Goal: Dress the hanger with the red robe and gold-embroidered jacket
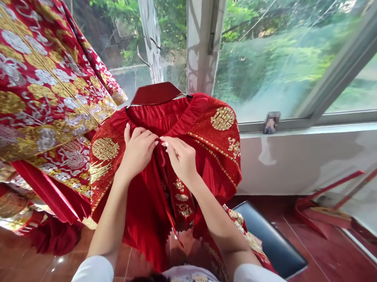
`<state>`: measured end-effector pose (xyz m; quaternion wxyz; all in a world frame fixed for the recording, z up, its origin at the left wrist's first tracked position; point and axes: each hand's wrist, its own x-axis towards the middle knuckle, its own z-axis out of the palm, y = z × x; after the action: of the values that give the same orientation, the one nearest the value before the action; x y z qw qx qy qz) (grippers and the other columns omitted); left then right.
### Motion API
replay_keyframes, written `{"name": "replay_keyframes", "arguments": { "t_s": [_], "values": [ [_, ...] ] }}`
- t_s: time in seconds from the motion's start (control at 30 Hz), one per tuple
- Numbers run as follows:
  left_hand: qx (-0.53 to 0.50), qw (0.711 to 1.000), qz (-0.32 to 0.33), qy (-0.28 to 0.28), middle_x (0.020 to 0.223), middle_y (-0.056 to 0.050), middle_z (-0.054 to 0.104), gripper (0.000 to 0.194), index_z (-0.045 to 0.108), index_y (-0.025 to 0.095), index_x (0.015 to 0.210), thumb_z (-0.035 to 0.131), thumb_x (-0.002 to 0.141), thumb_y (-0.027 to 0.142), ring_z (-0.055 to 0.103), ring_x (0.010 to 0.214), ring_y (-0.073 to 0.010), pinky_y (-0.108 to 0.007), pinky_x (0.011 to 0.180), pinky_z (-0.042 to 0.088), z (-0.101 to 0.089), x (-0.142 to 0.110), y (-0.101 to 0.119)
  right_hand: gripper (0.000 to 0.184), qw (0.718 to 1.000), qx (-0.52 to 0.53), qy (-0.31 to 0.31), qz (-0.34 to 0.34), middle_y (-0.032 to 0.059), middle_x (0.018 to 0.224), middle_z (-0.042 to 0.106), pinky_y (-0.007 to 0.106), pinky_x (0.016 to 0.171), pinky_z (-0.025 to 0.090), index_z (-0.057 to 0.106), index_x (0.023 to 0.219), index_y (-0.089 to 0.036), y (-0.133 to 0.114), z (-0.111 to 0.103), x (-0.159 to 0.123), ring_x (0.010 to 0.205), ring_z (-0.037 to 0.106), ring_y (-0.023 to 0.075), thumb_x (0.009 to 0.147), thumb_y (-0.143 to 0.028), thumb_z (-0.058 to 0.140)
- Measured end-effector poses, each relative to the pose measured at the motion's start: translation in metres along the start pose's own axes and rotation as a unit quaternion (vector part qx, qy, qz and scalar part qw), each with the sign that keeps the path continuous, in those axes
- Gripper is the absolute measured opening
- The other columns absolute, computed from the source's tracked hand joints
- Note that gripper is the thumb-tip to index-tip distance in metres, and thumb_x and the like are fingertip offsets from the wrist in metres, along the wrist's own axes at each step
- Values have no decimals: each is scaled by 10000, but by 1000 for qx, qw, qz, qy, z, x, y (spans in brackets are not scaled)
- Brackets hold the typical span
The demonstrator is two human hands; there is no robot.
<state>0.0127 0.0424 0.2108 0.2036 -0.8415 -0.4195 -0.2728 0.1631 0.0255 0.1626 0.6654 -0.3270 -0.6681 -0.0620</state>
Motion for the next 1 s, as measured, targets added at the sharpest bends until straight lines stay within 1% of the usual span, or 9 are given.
{"name": "replay_keyframes", "arguments": {
  "t_s": [0.13,0.23,0.3,0.37,0.47,0.7,0.83,0.93,1.0],
  "values": [
    [-30,1000,-9,-2,914,-33,684,290,684,200,950,395,977,199,525,1064,-228,-572,1190,137,-2,1,4,242,995,-59,-31,-71,63,895,681,263,761,558,738,1014,-156,10,0,16,788,654,132,943,-140,506],
    [-54,998,-15,1,908,-23,684,292,688,211,942,398,972,194,524,1052,-219,-563,1197,114,-1,3,5,242,989,-81,-39,-119,54,891,659,238,755,555,740,1037,-163,18,-3,17,781,641,114,942,-126,521],
    [-63,998,-18,4,892,-18,681,300,690,217,920,395,971,196,524,1045,-214,-556,1202,96,0,3,4,260,984,-88,-51,-148,43,914,663,228,784,555,746,1021,-190,22,-5,16,831,648,112,949,-115,508],
    [-73,997,-20,4,889,-12,680,307,690,220,906,391,972,199,524,1044,-211,-553,1202,87,1,4,3,269,981,-97,-70,-153,36,963,670,236,823,559,745,1020,-216,25,-7,14,877,652,116,963,-139,494],
    [-87,996,-22,1,901,-9,683,305,691,224,912,393,968,201,522,1049,-213,-561,1198,80,2,4,1,258,982,-97,-98,-133,42,986,669,260,843,565,742,994,-213,27,-7,13,884,650,133,978,-201,485],
    [-117,992,-34,-8,912,-6,687,277,700,233,930,425,949,210,513,1064,-216,-550,1201,75,2,4,-2,297,976,-130,-108,-139,72,929,645,255,815,547,697,995,-152,25,-3,15,853,641,138,1011,-210,406],
    [-121,992,-35,4,911,1,685,279,693,231,935,416,960,209,513,1066,-210,-534,1203,80,1,2,1,298,967,-170,-80,-170,82,922,656,240,734,535,667,946,-143,30,0,13,843,643,143,1015,-201,383],
    [-108,993,-36,13,895,-2,679,297,689,225,928,396,971,198,517,1055,-203,-517,1203,98,-2,1,7,286,964,-198,-24,-173,75,914,640,217,659,515,633,927,-164,30,1,8,821,636,129,1016,-187,362],
    [-102,994,-35,17,885,-3,675,312,686,227,922,381,980,198,520,1048,-199,-513,1202,112,-5,0,12,251,968,-192,21,-159,70,906,621,232,672,517,608,933,-178,27,2,5,823,631,132,1010,-180,369]
  ]
}}
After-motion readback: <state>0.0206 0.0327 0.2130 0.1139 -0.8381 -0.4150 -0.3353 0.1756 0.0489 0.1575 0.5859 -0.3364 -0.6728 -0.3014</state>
